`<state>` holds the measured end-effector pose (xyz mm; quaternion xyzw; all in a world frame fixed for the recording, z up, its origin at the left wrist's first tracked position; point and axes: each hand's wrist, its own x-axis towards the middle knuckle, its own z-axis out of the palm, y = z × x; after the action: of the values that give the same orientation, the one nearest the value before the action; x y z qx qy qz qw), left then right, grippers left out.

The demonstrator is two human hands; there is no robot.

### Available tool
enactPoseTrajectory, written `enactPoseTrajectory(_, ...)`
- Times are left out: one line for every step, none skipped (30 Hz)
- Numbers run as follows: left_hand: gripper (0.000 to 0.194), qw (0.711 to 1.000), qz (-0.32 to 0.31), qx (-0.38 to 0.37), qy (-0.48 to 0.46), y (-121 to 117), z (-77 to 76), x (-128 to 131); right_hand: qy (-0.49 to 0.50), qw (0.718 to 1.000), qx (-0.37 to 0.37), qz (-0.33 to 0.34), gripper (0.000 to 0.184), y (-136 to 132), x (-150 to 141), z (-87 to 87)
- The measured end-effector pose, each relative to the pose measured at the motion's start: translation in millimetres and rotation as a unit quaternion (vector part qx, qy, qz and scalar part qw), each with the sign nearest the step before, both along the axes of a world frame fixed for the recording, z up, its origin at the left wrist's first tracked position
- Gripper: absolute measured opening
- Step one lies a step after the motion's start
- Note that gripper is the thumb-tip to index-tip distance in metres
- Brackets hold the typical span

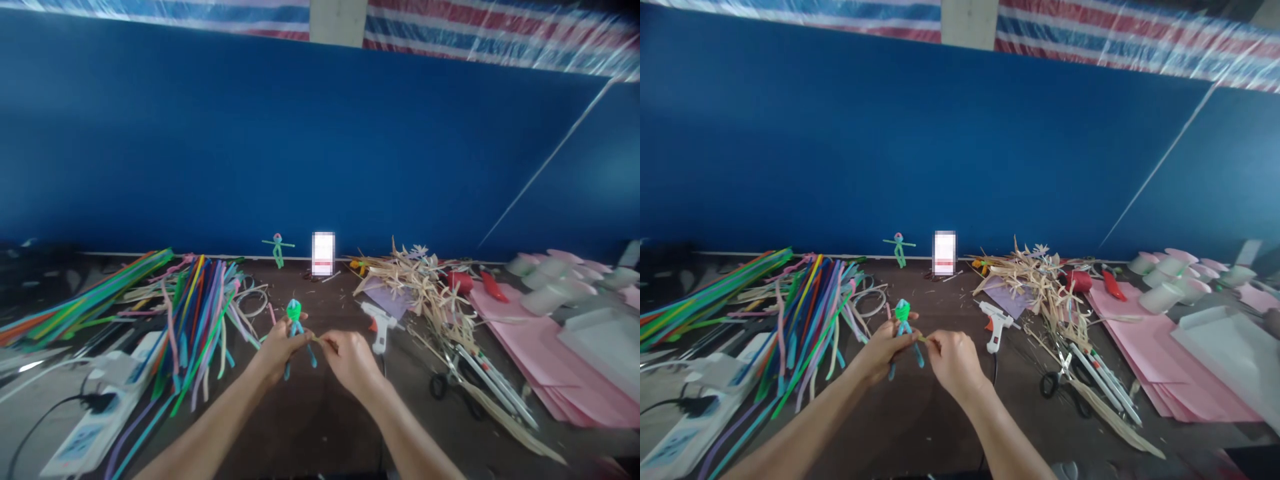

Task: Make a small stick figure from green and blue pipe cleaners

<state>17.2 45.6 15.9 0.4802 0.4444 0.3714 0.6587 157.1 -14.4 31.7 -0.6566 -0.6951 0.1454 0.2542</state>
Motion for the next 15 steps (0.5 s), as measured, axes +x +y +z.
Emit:
enactPoseTrajectory(0.046,0.999,-0.001,0.036,0.035,1,-0.2,0,-0.030,1.000,-0.002,-0.005,0.019,-1,-1,0.5)
enactPoseTrajectory(0.045,0.995,-0.006,0.072,0.073,1,-0.8,0,-0.062,0.998,-0.003,-0.007,0.020,-2,-2,1.4)
enactPoseTrajectory(0.041,0.988,-0.012,0.107,0.111,2,-1.9,0,-0.094,0.996,-0.005,-0.007,0.020,-4,-3,2.6)
enactPoseTrajectory(0.036,0.978,-0.017,0.141,0.150,2,-3.4,1,-0.123,0.992,-0.007,-0.005,0.021,-5,-5,4.2)
enactPoseTrajectory(0.029,0.967,-0.018,0.173,0.187,3,-5.1,1,-0.148,0.989,-0.010,-0.004,0.021,-6,-7,5.9)
enactPoseTrajectory(0.024,0.954,-0.013,0.201,0.222,3,-6.8,2,-0.170,0.985,-0.012,-0.002,0.022,-7,-9,7.9)
enactPoseTrajectory(0.020,0.941,-0.004,0.225,0.251,3,-8.5,3,-0.188,0.982,-0.013,0.001,0.022,-8,-10,9.8)
enactPoseTrajectory(0.018,0.931,0.006,0.245,0.273,3,-9.9,4,-0.202,0.979,-0.014,0.005,0.022,-8,-11,11.8)
enactPoseTrajectory(0.018,0.922,0.014,0.259,0.287,3,-11.0,5,-0.212,0.977,-0.015,0.010,0.023,-9,-12,13.6)
enactPoseTrajectory(0.018,0.918,0.014,0.268,0.293,2,-11.7,6,-0.219,0.975,-0.017,0.015,0.023,-9,-12,15.2)
enactPoseTrajectory(0.017,0.917,0.009,0.271,0.293,2,-12.1,6,-0.224,0.974,-0.020,0.020,0.023,-9,-12,16.6)
enactPoseTrajectory(0.017,0.920,0.001,0.268,0.288,2,-12.2,6,-0.229,0.973,-0.024,0.023,0.023,-9,-12,17.6)
enactPoseTrajectory(0.016,0.924,-0.006,0.261,0.278,2,-12.2,6,-0.234,0.972,-0.029,0.026,0.023,-9,-12,18.3)
enactPoseTrajectory(0.016,0.930,-0.011,0.253,0.268,2,-12.0,6,-0.238,0.970,-0.034,0.028,0.021,-9,-12,18.6)
enactPoseTrajectory(0.016,0.934,-0.014,0.245,0.259,2,-12.0,5,-0.243,0.969,-0.039,0.032,0.020,-8,-11,18.6)
